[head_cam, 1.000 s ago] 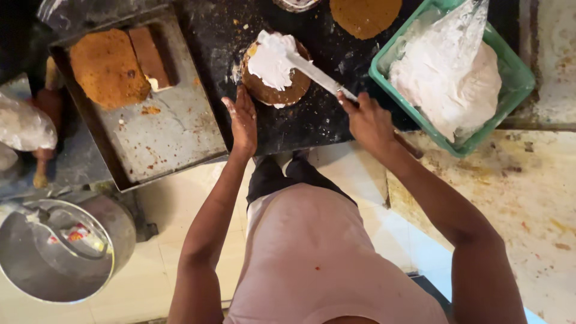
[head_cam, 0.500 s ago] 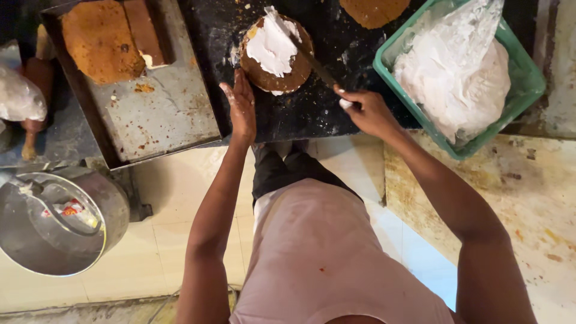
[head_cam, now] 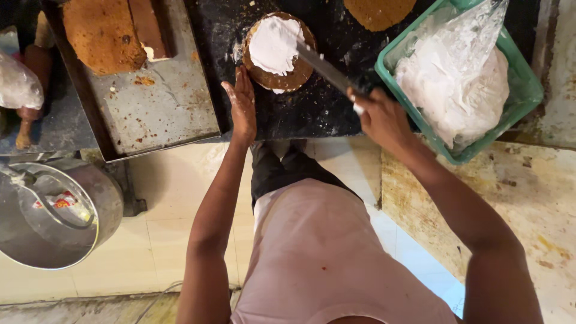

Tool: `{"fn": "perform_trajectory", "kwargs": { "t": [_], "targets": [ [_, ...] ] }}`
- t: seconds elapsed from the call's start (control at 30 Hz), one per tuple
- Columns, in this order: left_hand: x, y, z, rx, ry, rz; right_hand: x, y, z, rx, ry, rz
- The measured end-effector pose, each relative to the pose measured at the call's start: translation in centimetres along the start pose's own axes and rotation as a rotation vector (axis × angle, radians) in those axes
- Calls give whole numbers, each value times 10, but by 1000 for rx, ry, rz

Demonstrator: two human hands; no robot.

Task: The person spreads white frosting onto a round cake layer using a long spatula, then place another cake layer on top and applies a liquid by hand.

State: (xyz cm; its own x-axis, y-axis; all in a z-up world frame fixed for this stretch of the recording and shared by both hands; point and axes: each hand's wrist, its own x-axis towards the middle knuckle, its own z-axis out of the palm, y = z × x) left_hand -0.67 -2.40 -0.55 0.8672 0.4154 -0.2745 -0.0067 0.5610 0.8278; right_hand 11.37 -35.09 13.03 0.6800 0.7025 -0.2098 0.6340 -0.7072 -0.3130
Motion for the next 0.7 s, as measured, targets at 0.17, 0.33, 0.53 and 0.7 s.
{"fn": "perform_trajectory", "kwargs": {
  "t": [0.17, 0.33, 0.53, 0.7],
  "targets": [
    [-2, -5, -1, 17, -38, 81, -21, -22, 3, 17, -8, -118],
    [1, -8, -3, -34, -40, 74, 34, -8, 1, -406, 222, -151],
    [-1, -4, -4, 13, -37, 66, -19, 8, -2, 182, -88, 123],
    [-1, -2, 1, 16, -39, 68, -46, -34, 31, 219, 100, -72]
  ]
}}
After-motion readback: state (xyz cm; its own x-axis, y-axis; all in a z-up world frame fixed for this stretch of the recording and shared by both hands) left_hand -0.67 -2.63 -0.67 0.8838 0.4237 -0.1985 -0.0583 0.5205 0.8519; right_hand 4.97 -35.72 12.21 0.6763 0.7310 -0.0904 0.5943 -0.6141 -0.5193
